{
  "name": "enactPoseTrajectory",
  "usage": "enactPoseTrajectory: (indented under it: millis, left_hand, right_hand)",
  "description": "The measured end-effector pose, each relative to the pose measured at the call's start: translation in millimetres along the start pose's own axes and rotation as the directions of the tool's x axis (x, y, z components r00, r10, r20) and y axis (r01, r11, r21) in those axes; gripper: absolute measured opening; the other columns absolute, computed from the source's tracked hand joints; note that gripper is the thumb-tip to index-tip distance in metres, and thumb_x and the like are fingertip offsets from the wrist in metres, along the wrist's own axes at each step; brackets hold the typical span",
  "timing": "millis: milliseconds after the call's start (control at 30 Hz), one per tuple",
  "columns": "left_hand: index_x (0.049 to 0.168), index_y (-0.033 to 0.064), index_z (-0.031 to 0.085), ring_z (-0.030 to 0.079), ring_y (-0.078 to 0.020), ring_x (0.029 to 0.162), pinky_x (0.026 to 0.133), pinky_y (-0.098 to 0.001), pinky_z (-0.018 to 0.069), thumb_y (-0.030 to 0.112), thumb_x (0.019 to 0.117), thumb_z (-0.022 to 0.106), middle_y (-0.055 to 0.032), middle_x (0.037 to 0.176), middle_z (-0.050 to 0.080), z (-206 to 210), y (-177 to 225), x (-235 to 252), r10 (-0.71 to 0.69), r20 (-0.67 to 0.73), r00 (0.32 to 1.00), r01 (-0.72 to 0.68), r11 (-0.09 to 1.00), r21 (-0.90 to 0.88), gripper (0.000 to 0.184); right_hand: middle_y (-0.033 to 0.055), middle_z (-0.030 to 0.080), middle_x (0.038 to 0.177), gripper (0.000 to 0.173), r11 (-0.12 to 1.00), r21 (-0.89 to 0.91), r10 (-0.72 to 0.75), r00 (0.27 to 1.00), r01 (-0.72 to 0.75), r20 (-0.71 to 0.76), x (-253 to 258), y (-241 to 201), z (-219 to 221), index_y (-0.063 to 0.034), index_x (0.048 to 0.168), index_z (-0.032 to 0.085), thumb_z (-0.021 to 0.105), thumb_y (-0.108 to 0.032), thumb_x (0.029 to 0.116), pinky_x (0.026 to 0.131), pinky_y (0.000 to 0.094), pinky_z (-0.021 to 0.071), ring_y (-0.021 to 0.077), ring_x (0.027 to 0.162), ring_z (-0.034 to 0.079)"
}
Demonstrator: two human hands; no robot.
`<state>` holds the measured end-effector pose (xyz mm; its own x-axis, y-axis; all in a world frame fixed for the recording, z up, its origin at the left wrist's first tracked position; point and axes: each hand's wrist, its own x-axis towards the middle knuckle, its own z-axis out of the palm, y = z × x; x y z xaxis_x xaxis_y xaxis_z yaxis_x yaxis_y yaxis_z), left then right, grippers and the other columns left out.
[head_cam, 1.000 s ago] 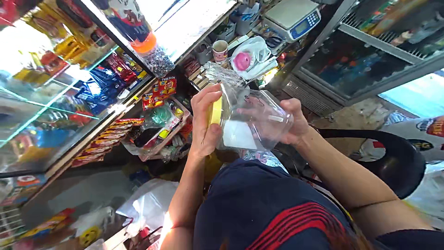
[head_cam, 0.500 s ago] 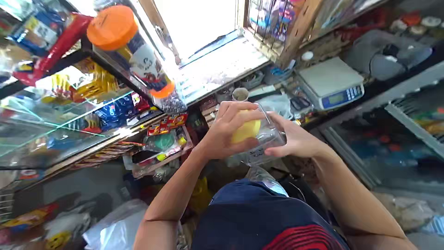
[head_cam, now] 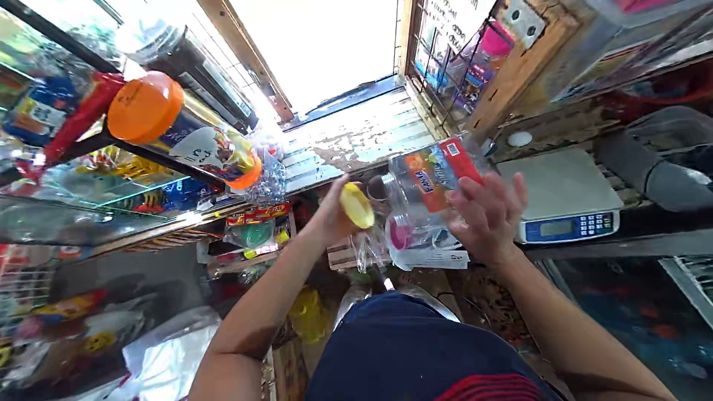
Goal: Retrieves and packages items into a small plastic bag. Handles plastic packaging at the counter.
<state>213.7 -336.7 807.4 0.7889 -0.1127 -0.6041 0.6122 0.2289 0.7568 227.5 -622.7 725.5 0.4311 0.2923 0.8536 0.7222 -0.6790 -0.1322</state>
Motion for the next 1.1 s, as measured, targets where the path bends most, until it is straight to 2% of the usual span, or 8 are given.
enactPoseTrajectory:
  millis: [100,167,300,500,633,800,967,1100]
  left_hand:
    - [0.148,0.0129,0.038,0.069,-0.0231,0.097,0.081,-0.043,0.0611,0.055,0.1087,0.033,-0.0112,0.121,0.063,-24,19,19,0.335,-0.229,0.914,-0.31,0.941,0.137,0.058]
    - [0.147,-0.0021,0.032,0.065,-0.0244,0.111,0.09,-0.0424,0.0605,0.043,0.1055,0.053,-0.0203,0.134,0.053,-51,27,49,0.642,-0.32,0.697,-0.475,0.747,0.464,0.065]
    - [0.123,-0.0137,0.053,0.051,-0.0453,0.122,0.101,-0.0505,0.0469,0.045,0.081,0.084,-0.0388,0.135,0.045,-85,23,108,0.846,-0.352,0.4,-0.297,0.483,0.824,0.078]
    - [0.131,-0.0085,0.055,0.041,-0.052,0.134,0.115,-0.0585,0.031,0.034,0.0821,0.085,-0.036,0.141,0.046,-104,-6,126,0.869,-0.242,0.432,-0.22,0.361,0.906,0.071]
    - [0.131,-0.0043,0.057,0.049,-0.0402,0.131,0.112,-0.0505,0.0381,0.022,0.0922,0.072,-0.0266,0.137,0.054,-92,-35,80,0.915,-0.142,0.378,-0.314,0.272,0.91,0.049]
    - [0.124,-0.0019,0.064,0.057,-0.04,0.122,0.106,-0.052,0.0456,0.009,0.0927,0.07,-0.0241,0.127,0.062,-89,-105,44,0.778,-0.016,0.628,-0.322,0.278,0.905,0.034]
    - [0.123,0.0001,0.069,0.058,-0.0453,0.125,0.105,-0.0587,0.0484,0.002,0.0931,0.066,-0.0241,0.131,0.064,-77,-152,73,0.6,0.071,0.797,-0.288,0.273,0.918,0.03]
    - [0.136,0.007,0.064,0.062,-0.0403,0.122,0.097,-0.0547,0.0541,-0.005,0.0947,0.059,-0.0147,0.14,0.063,-37,-164,127,0.621,0.3,0.724,-0.435,0.073,0.898,0.043]
  right_hand:
    - [0.0146,0.043,0.148,0.081,0.908,0.253,0.321,0.943,-0.334,0.093,8,-2,11,-0.019,0.139,0.048,0.087,-0.043,0.0722,0.119,0.0544,0.0318,0.0319,0.146,0.036]
    - [0.028,0.041,0.147,0.108,0.756,0.372,0.476,0.842,-0.539,0.255,18,-7,19,-0.002,0.145,0.044,0.092,-0.052,0.0618,0.111,0.0542,0.0422,0.0386,0.138,0.043]
    - [0.0291,0.046,0.144,0.121,0.601,0.336,0.58,0.685,-0.725,0.441,33,-9,51,0.0005,0.151,0.04,0.087,-0.065,0.0607,0.104,0.0594,0.043,0.044,0.131,0.046]
    - [0.0306,0.05,0.141,0.115,0.606,0.221,0.579,0.614,-0.764,0.536,67,15,114,0.0025,0.15,0.041,0.09,-0.056,0.0645,0.106,0.0593,0.0432,0.0456,0.129,0.049]
    - [0.0256,0.045,0.15,0.113,0.557,0.305,0.507,0.607,-0.773,0.612,86,35,159,-0.0011,0.155,0.036,0.094,-0.042,0.0667,0.114,0.0512,0.0406,0.0374,0.138,0.046]
    - [0.0205,0.034,0.161,0.126,0.53,0.312,0.499,0.588,-0.788,0.636,82,39,179,-0.002,0.162,0.018,0.093,-0.041,0.0682,0.12,0.0372,0.038,0.025,0.147,0.04]
    - [0.0244,0.055,0.138,0.059,0.75,0.202,0.424,0.693,-0.629,0.584,46,14,110,-0.0008,0.137,0.057,0.077,-0.029,0.0886,0.108,0.0483,0.0455,0.035,0.131,0.052]
    - [0.0233,0.061,0.128,0.034,0.688,0.217,0.408,0.615,-0.693,0.675,6,-4,74,0.0018,0.124,0.066,0.068,-0.016,0.0948,0.101,0.0455,0.0516,0.0313,0.12,0.061]
